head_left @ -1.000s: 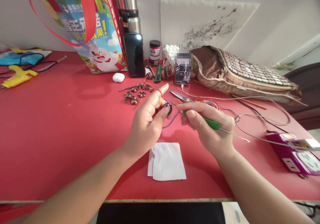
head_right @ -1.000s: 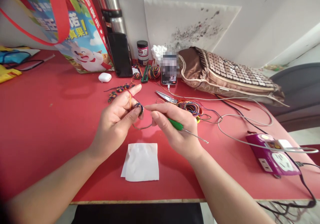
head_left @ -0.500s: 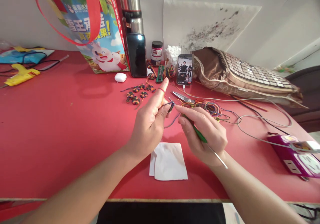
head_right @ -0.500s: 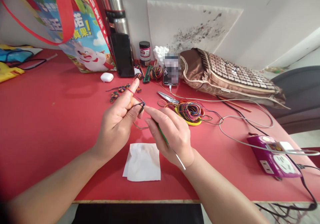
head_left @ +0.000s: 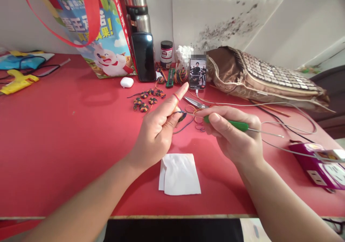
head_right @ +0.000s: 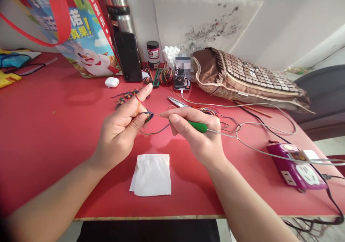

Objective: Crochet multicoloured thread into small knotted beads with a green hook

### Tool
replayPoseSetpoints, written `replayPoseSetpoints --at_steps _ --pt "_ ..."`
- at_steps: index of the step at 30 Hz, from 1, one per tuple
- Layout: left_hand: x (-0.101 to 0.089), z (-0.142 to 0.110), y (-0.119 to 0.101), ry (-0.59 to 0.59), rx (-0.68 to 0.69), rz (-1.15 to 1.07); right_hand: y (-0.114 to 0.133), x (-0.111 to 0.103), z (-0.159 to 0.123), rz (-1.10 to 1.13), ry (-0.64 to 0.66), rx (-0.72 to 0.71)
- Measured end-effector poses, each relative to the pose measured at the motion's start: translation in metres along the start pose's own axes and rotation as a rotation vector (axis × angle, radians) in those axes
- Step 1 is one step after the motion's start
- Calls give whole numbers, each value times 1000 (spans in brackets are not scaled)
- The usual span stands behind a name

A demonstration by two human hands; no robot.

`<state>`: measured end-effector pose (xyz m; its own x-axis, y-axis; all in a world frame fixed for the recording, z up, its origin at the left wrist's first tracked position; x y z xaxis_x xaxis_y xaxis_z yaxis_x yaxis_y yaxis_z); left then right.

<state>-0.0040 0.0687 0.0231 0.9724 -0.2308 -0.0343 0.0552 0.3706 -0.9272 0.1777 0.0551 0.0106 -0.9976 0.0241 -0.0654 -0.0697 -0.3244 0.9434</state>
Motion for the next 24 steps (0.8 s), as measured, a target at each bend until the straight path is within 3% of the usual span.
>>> replayPoseSetpoints --at_steps 6,16,19,24 --pt "4 2 2 47 -71 -173 -4 6 10 243 84 96" --pt "11 -3 15 77 -154 -324 -13 19 6 398 187 172" --pt "15 -4 15 71 -144 -330 -14 24 2 423 154 172" --pt "17 -7 19 -60 -175 -350 -20 29 -2 417 29 164"
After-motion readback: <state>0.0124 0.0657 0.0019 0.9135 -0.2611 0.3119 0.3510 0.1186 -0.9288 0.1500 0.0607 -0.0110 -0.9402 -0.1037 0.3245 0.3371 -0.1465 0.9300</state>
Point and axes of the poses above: each hand's wrist, its own z-axis towards the middle knuckle, its own x-axis out of the palm, y = z × x, the point moved 8 cm from there along z, towards the middle knuckle, and after that the axes turned 7 degrees about -z, right-handed, at the moved point
